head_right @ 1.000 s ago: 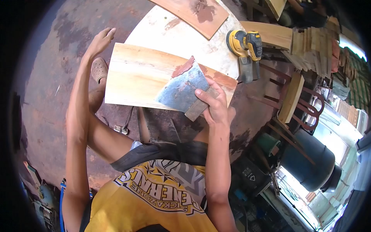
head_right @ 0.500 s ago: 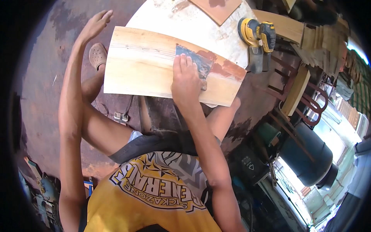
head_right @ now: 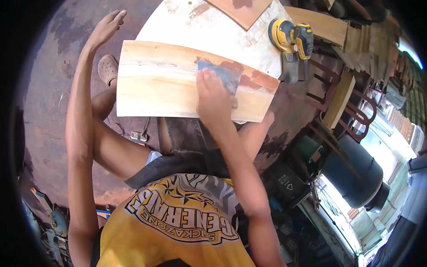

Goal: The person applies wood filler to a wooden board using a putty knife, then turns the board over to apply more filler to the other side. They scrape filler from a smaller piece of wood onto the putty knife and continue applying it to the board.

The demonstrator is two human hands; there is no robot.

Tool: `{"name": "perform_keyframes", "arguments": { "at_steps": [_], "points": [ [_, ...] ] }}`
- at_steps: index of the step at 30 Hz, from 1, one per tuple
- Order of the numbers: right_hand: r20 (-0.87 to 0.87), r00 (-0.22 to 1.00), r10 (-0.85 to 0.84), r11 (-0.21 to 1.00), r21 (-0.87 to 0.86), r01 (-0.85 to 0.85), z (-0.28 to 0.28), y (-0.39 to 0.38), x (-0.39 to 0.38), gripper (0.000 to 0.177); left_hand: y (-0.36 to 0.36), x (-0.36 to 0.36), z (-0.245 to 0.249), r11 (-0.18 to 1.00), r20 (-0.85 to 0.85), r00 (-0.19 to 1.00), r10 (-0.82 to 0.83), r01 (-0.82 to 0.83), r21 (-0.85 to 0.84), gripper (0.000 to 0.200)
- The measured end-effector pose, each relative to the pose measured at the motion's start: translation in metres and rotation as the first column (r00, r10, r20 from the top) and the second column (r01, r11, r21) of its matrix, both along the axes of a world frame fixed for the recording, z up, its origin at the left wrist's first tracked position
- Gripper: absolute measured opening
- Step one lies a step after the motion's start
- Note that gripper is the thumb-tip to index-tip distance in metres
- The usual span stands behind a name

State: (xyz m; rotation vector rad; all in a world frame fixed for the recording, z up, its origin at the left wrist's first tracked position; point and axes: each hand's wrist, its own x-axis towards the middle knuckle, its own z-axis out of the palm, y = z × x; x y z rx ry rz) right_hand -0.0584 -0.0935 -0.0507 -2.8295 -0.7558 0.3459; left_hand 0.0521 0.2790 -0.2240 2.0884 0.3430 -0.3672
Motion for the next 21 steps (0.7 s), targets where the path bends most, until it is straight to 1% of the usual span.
{"name": "perform_keyframes", "arguments": {
  "at_steps": [1, 2, 3, 4, 5, 6, 7, 8, 9, 10, 11, 12, 13, 14, 15, 16, 17, 18, 19, 20, 21],
  "points": [
    [0.019, 1.000, 0.004, 1.000, -0.014, -0.004, 0.001, 0.002, -0.005, 0.034, 0.001, 0.000, 0.001, 1.000, 0.003, 1.000, 0.004, -0.004, 0.006, 0.059],
    [0.024, 1.000, 0.000, 1.000, -0.009, 0.000, 0.004, 0.001, -0.007, 0.034, -0.002, -0.001, 0.001, 0.999, 0.086, 0.996, 0.022, -0.026, 0.045, 0.057],
    [-0.071, 0.997, -0.002, 1.000, -0.001, 0.002, 0.014, -0.002, -0.009, 0.034, -0.010, -0.001, 0.002, 0.997, 0.169, 0.985, 0.026, -0.039, 0.073, 0.056],
    [-0.161, 0.987, -0.002, 1.000, 0.006, 0.003, 0.028, -0.005, -0.009, 0.033, -0.015, -0.002, 0.006, 0.997, 0.179, 0.984, 0.013, -0.026, 0.067, 0.056],
    [-0.138, 0.990, -0.003, 1.000, 0.004, 0.003, 0.045, -0.007, -0.005, 0.033, -0.014, -0.001, 0.011, 0.999, 0.095, 0.995, 0.002, -0.006, 0.049, 0.055],
    [-0.236, 0.967, -0.101, 0.990, 0.076, 0.122, 0.065, -0.009, 0.011, 0.036, -0.011, 0.013, 0.018, 0.999, 0.041, 0.999, 0.001, -0.002, 0.033, 0.055],
    [-0.367, 0.912, -0.182, 0.961, 0.132, 0.245, 0.079, -0.012, 0.022, 0.039, -0.015, 0.012, 0.021, 0.997, 0.090, 0.996, 0.018, -0.024, 0.067, 0.054],
    [-0.349, 0.922, -0.170, 0.963, 0.138, 0.230, 0.086, -0.016, 0.035, 0.039, -0.015, 0.014, 0.024, 0.998, 0.080, 0.996, 0.038, -0.042, 0.042, 0.054],
    [-0.396, 0.871, -0.291, 0.854, 0.302, 0.423, 0.094, -0.020, 0.044, 0.035, -0.018, 0.013, 0.029, 0.999, 0.061, 0.997, 0.051, -0.052, 0.015, 0.053],
    [-0.467, 0.795, -0.387, 0.679, 0.439, 0.588, 0.099, -0.025, 0.050, 0.031, -0.020, 0.012, 0.030, 0.998, 0.068, 0.996, 0.054, -0.055, 0.017, 0.053],
    [-0.667, 0.608, -0.431, 0.406, 0.459, 0.791, 0.100, -0.032, 0.057, 0.032, -0.022, 0.012, 0.031, 0.995, 0.079, 0.992, 0.095, -0.096, 0.009, 0.052],
    [-0.770, 0.540, -0.340, 0.231, 0.488, 0.842, 0.098, -0.041, 0.063, 0.033, -0.023, 0.013, 0.032, 0.991, 0.091, 0.987, 0.136, -0.137, 0.002, 0.051],
    [-0.851, 0.477, -0.221, 0.052, 0.478, 0.877, 0.096, -0.050, 0.066, 0.034, -0.024, 0.015, 0.033, 0.990, 0.099, 0.986, 0.137, -0.138, 0.006, 0.051],
    [-0.848, 0.484, -0.215, 0.053, 0.485, 0.873, 0.095, -0.057, 0.067, 0.034, -0.024, 0.018, 0.035, 0.981, 0.059, 0.983, 0.175, -0.170, -0.089, 0.050],
    [-0.870, 0.481, -0.107, 0.024, 0.481, 0.876, 0.096, -0.062, 0.068, 0.040, -0.025, 0.022, 0.037, 0.962, 0.017, 0.978, 0.209, -0.203, -0.181, 0.048],
    [-0.879, 0.476, 0.004, -0.003, 0.476, 0.879, 0.096, -0.066, 0.067, 0.046, -0.029, 0.024, 0.038, 0.962, 0.029, 0.976, 0.215, -0.206, -0.177, 0.048],
    [-0.874, 0.486, 0.015, -0.001, 0.486, 0.874, 0.097, -0.067, 0.068, 0.046, -0.033, 0.026, 0.040, 0.913, -0.037, 0.963, 0.266, -0.265, -0.309, 0.048],
    [-0.873, 0.484, 0.063, -0.057, 0.481, 0.875, 0.098, -0.067, 0.067, 0.048, -0.038, 0.028, 0.043, 0.843, -0.109, 0.946, 0.306, -0.323, -0.431, 0.048],
    [-0.872, 0.477, 0.112, -0.113, 0.466, 0.878, 0.100, -0.068, 0.066, 0.050, -0.043, 0.031, 0.047, 0.845, -0.102, 0.944, 0.314, -0.326, -0.424, 0.048],
    [-0.871, 0.456, 0.185, -0.168, 0.429, 0.888, 0.097, -0.076, 0.065, 0.051, -0.050, 0.033, 0.052, 0.791, -0.159, 0.942, 0.295, -0.334, -0.513, 0.049],
    [-0.864, 0.461, 0.203, -0.177, 0.431, 0.885, 0.097, -0.079, 0.063, 0.051, -0.056, 0.037, 0.058, 0.732, -0.207, 0.941, 0.266, -0.337, -0.592, 0.050]
  ]
}}
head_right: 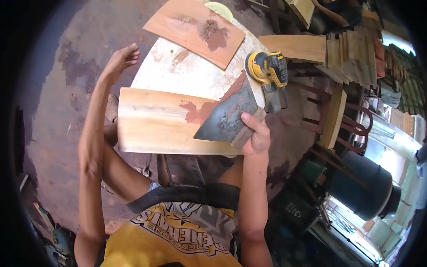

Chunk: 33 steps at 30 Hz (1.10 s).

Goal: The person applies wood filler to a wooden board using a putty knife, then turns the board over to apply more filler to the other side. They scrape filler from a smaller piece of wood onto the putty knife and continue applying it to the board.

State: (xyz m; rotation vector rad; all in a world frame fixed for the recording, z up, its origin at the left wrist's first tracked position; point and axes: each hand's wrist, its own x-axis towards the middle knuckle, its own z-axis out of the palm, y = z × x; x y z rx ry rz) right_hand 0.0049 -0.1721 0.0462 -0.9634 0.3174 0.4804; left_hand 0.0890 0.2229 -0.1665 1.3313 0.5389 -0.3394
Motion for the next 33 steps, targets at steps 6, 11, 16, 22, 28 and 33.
{"name": "perform_keyframes", "arguments": {
  "at_steps": [6, 11, 16, 22, 28, 33],
  "points": [
    [0.131, 0.983, -0.124, 0.991, -0.023, 0.128, -0.006, 0.008, 0.002, 0.052, -0.058, 0.057, -0.017, 0.995, -0.034, 0.998, -0.046, 0.049, 0.088, 0.078],
    [0.208, 0.969, -0.135, 0.991, 0.041, 0.129, 0.015, -0.022, -0.002, 0.052, -0.080, 0.093, -0.001, 0.917, 0.093, 0.917, 0.388, -0.394, 0.058, 0.032],
    [0.336, 0.936, -0.104, 0.941, -0.272, 0.202, 0.041, -0.071, -0.016, 0.054, -0.110, 0.065, 0.089, 0.731, 0.360, 0.668, 0.651, -0.679, -0.060, 0.027],
    [0.768, 0.639, 0.042, 0.746, -0.450, 0.491, 0.080, -0.104, -0.041, 0.041, -0.106, -0.021, 0.173, 0.656, 0.464, 0.513, 0.722, -0.721, -0.225, 0.040],
    [0.952, -0.001, 0.307, 0.809, -0.260, 0.527, 0.118, -0.090, -0.053, 0.043, -0.162, -0.129, 0.237, 0.761, 0.098, 0.890, 0.446, -0.320, -0.564, 0.041],
    [0.971, 0.013, 0.239, 0.846, -0.214, 0.489, 0.138, -0.096, -0.100, 0.047, -0.212, -0.186, 0.298, 0.783, 0.038, 0.963, 0.267, -0.194, -0.592, 0.043]
  ]
}}
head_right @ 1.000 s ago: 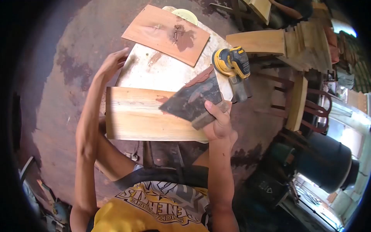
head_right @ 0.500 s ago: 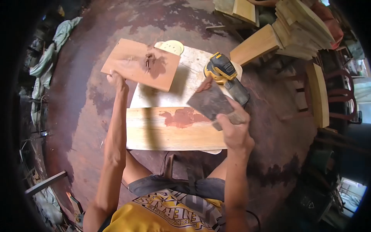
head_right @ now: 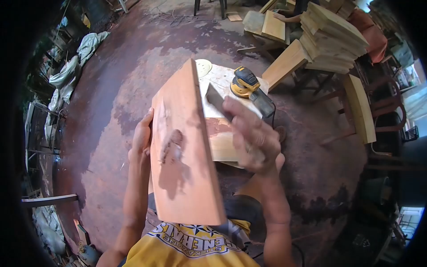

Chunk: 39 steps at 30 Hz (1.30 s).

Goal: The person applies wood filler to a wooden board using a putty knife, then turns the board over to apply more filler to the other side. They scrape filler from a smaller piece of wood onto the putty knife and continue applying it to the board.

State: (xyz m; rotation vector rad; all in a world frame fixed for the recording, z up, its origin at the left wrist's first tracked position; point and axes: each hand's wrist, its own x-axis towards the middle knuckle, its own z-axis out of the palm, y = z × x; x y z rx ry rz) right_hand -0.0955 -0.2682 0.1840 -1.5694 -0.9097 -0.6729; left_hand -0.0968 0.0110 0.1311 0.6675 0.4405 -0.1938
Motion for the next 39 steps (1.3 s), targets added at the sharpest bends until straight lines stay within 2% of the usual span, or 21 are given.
{"name": "perform_keyframes", "arguments": {
  "at_steps": [1, 2, 3, 6, 8, 9, 11, 15, 17, 18, 20, 23, 24, 26, 27, 30, 31, 32, 33, 35, 39],
  "points": [
    [-0.021, 0.999, 0.048, 0.999, -0.004, -0.048, 0.003, 0.000, -0.007, 0.046, -0.008, -0.006, 0.007, 1.000, 0.009, 1.000, 0.000, 0.000, -0.007, 0.043],
    [0.147, 0.971, 0.188, 0.978, 0.061, -0.198, -0.002, 0.002, -0.005, 0.041, -0.019, -0.009, 0.015, 0.999, -0.004, 0.999, 0.038, -0.038, 0.038, 0.043],
    [0.085, 0.959, 0.270, 0.962, 0.021, -0.273, 0.006, -0.001, -0.017, 0.033, -0.027, -0.013, 0.022, 0.994, -0.021, 0.997, 0.076, -0.074, 0.083, 0.043],
    [0.106, 0.981, 0.165, 0.986, -0.001, -0.166, 0.007, -0.001, -0.038, 0.028, -0.033, -0.025, 0.035, 0.988, -0.016, 0.997, 0.078, -0.076, 0.136, 0.043],
    [0.083, 0.990, 0.112, 0.988, -0.118, -0.102, 0.017, -0.004, -0.049, 0.032, -0.031, -0.031, 0.041, 0.980, -0.012, 0.996, 0.085, -0.082, 0.182, 0.043],
    [0.080, 0.991, 0.106, 0.988, -0.121, -0.096, 0.021, -0.006, -0.053, 0.032, -0.028, -0.033, 0.042, 0.973, 0.056, 0.994, 0.092, -0.101, 0.208, 0.043],
    [0.039, 0.998, 0.043, 0.965, -0.260, -0.031, 0.028, -0.008, -0.058, 0.019, -0.022, -0.035, 0.040, 0.966, 0.127, 0.987, 0.095, -0.122, 0.227, 0.042],
    [0.039, 0.999, 0.024, 0.958, -0.285, -0.012, 0.021, -0.008, -0.055, 0.021, -0.014, -0.036, 0.038, 0.943, 0.166, 0.954, 0.251, -0.280, 0.180, 0.042],
    [0.043, 0.997, -0.070, 0.913, -0.400, 0.081, 0.021, -0.007, -0.053, 0.043, -0.002, -0.040, 0.033, 0.936, 0.146, 0.963, 0.225, -0.255, 0.242, 0.041],
    [0.038, 0.997, -0.069, 0.914, -0.399, 0.078, 0.018, -0.008, -0.053, 0.043, 0.000, -0.041, 0.029, 0.935, 0.142, 0.964, 0.225, -0.255, 0.245, 0.041],
    [0.092, 0.990, -0.111, 0.801, -0.581, 0.144, 0.003, -0.011, -0.046, 0.045, 0.004, -0.041, 0.024, 0.935, 0.103, 0.964, 0.243, -0.261, 0.238, 0.041],
    [-0.052, 0.981, -0.189, 0.739, -0.665, 0.107, -0.039, -0.013, -0.054, 0.042, 0.010, -0.042, 0.037, 0.945, 0.067, 0.984, 0.167, -0.179, 0.273, 0.039],
    [-0.038, 0.984, -0.176, 0.736, -0.669, 0.106, -0.036, -0.014, -0.046, 0.042, 0.015, -0.038, 0.042, 0.944, 0.079, 0.980, 0.181, -0.196, 0.264, 0.039],
    [-0.225, 0.924, -0.309, 0.879, -0.439, 0.187, -0.033, -0.020, -0.052, 0.042, 0.028, -0.043, 0.043, 0.939, 0.166, 0.984, 0.067, -0.118, 0.322, 0.037],
    [-0.244, 0.935, -0.258, 0.910, -0.386, 0.151, -0.017, -0.019, -0.049, 0.046, 0.034, -0.041, 0.039, 0.937, 0.154, 0.986, 0.061, -0.110, 0.330, 0.037],
    [-0.149, 0.973, -0.177, 0.893, -0.440, 0.095, 0.033, -0.019, -0.041, 0.048, 0.057, -0.027, 0.016, 0.738, 0.281, 0.952, 0.123, -0.277, 0.616, 0.036],
    [-0.111, 0.984, -0.141, 0.821, -0.569, 0.053, 0.047, -0.018, -0.039, 0.047, 0.056, -0.024, 0.021, 0.738, 0.271, 0.955, 0.125, -0.272, 0.617, 0.036],
    [-0.081, 0.992, -0.097, 0.727, -0.686, 0.015, 0.053, -0.017, -0.037, 0.046, 0.054, -0.025, 0.032, 0.616, 0.257, 0.962, 0.092, -0.258, 0.744, 0.036],
    [-0.091, 0.991, -0.094, 0.724, -0.690, 0.006, 0.054, -0.016, -0.035, 0.046, 0.052, -0.024, 0.039, 0.476, 0.239, 0.969, 0.060, -0.239, 0.847, 0.035],
    [-0.024, 0.995, -0.100, 0.612, -0.790, 0.042, 0.052, -0.010, -0.032, 0.043, 0.054, -0.019, 0.039, 0.489, 0.218, 0.976, 0.015, -0.197, 0.850, 0.035],
    [-0.014, 0.996, -0.093, 0.546, -0.837, 0.039, 0.043, -0.004, -0.029, 0.041, 0.048, -0.012, 0.042, 0.449, 0.187, 0.980, -0.064, -0.139, 0.883, 0.035]
  ]
}}
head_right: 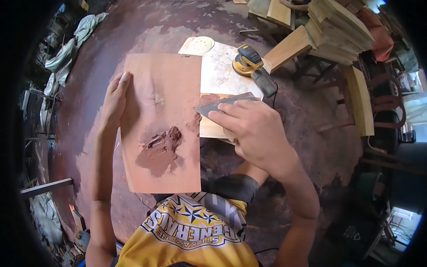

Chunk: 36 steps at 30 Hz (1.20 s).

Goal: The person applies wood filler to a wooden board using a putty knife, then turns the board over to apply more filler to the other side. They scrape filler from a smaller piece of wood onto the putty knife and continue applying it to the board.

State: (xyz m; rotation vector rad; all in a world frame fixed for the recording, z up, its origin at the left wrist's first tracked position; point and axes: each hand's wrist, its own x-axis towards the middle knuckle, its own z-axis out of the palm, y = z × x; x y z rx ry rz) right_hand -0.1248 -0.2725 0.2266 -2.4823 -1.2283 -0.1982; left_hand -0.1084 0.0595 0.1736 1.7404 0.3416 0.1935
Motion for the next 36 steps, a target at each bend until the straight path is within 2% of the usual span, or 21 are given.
{"name": "perform_keyframes", "arguments": {
  "at_steps": [4, 6, 10, 12, 13, 14, 16, 17, 18, 20, 21, 23, 26, 27, 28, 29, 30, 32, 33, 35, 36],
  "points": [
    [-0.015, 0.999, 0.029, 1.000, 0.010, -0.029, -0.018, -0.002, -0.002, 0.041, -0.007, 0.012, -0.003, 0.994, -0.055, 0.998, -0.014, 0.020, 0.104, 0.037],
    [-0.128, 0.991, -0.033, 0.999, -0.030, 0.029, -0.021, -0.001, -0.005, 0.048, -0.015, 0.018, 0.000, 0.986, -0.089, 0.996, 0.010, 0.005, 0.165, 0.037],
    [-0.186, 0.982, 0.003, 1.000, 0.020, 0.001, -0.033, -0.006, 0.004, 0.045, -0.013, 0.041, -0.022, 0.996, -0.171, 0.985, -0.014, 0.029, 0.083, 0.038],
    [-0.401, 0.916, -0.024, 0.999, 0.020, 0.035, -0.031, -0.008, 0.017, 0.044, 0.006, 0.072, -0.049, 0.969, -0.099, 0.995, 0.015, 0.010, 0.248, 0.038],
    [-0.519, 0.855, -0.014, 0.999, 0.022, 0.029, -0.047, -0.017, 0.026, 0.040, 0.010, 0.085, -0.055, 0.984, -0.102, 0.994, 0.047, -0.028, 0.178, 0.037],
    [-0.517, 0.856, -0.014, 0.998, 0.044, 0.043, -0.059, -0.023, 0.032, 0.040, 0.017, 0.097, -0.060, 0.980, -0.098, 0.995, 0.035, -0.015, 0.200, 0.037],
    [-0.684, 0.712, 0.157, 0.918, 0.366, 0.149, -0.076, -0.034, 0.040, 0.038, 0.023, 0.122, -0.069, 0.986, -0.143, 0.976, 0.166, -0.168, 0.000, 0.035],
    [-0.714, 0.682, 0.159, 0.886, 0.408, 0.221, -0.084, -0.041, 0.042, 0.034, 0.029, 0.137, -0.073, 0.977, -0.174, 0.962, 0.213, -0.210, 0.034, 0.035],
    [-0.724, 0.673, 0.154, 0.881, 0.408, 0.238, -0.089, -0.048, 0.042, 0.034, 0.046, 0.157, -0.094, 0.973, -0.171, 0.959, 0.228, -0.232, -0.006, 0.037],
    [-0.902, 0.405, 0.146, 0.724, 0.377, 0.578, -0.102, -0.058, 0.041, 0.034, 0.081, 0.201, -0.140, 0.913, -0.203, 0.895, 0.397, -0.407, -0.010, 0.032],
    [-0.906, 0.376, 0.193, 0.653, 0.405, 0.640, -0.108, -0.061, 0.042, 0.034, 0.078, 0.213, -0.151, 0.914, -0.222, 0.891, 0.396, -0.406, 0.001, 0.032],
    [-0.912, 0.373, 0.170, 0.644, 0.389, 0.659, -0.127, -0.074, 0.047, 0.035, 0.082, 0.236, -0.179, 0.805, -0.239, 0.817, 0.524, -0.567, -0.173, 0.029],
    [-0.939, 0.323, 0.116, 0.641, 0.319, 0.698, -0.162, -0.074, 0.055, 0.036, 0.056, 0.269, -0.216, 0.755, -0.211, 0.820, 0.532, -0.572, -0.320, 0.032],
    [-0.933, 0.348, 0.090, 0.649, 0.320, 0.690, -0.171, -0.064, 0.058, 0.035, 0.066, 0.294, -0.254, 0.679, -0.170, 0.786, 0.595, -0.604, -0.416, 0.031],
    [-0.925, 0.376, 0.061, 0.659, 0.320, 0.681, -0.179, -0.054, 0.060, 0.035, 0.028, 0.292, -0.239, 0.663, -0.178, 0.784, 0.595, -0.604, -0.442, 0.033],
    [-0.885, 0.465, 0.006, 0.689, 0.340, 0.639, -0.201, -0.043, 0.061, 0.039, 0.027, 0.305, -0.262, 0.650, -0.196, 0.768, 0.610, -0.627, -0.430, 0.033],
    [-0.895, 0.446, 0.001, 0.698, 0.320, 0.641, -0.200, -0.030, 0.067, 0.039, 0.028, 0.315, -0.281, 0.682, -0.149, 0.818, 0.556, -0.551, -0.480, 0.034],
    [-0.762, 0.611, -0.216, 0.860, 0.147, 0.488, -0.190, 0.003, 0.077, 0.043, -0.019, 0.296, -0.247, 0.657, -0.269, 0.744, 0.612, -0.667, -0.352, 0.035],
    [-0.772, 0.595, -0.222, 0.864, 0.128, 0.488, -0.195, 0.017, 0.078, 0.043, -0.018, 0.295, -0.256, 0.651, -0.291, 0.736, 0.612, -0.677, -0.344, 0.035],
    [-0.618, 0.750, -0.238, 0.927, 0.085, 0.365, -0.203, 0.044, 0.081, 0.044, -0.012, 0.296, -0.276, 0.619, -0.326, 0.768, 0.552, -0.639, -0.457, 0.037],
    [-0.624, 0.743, -0.241, 0.933, 0.061, 0.354, -0.204, 0.056, 0.082, 0.044, -0.004, 0.292, -0.281, 0.601, -0.348, 0.755, 0.555, -0.654, -0.460, 0.037]
  ]
}}
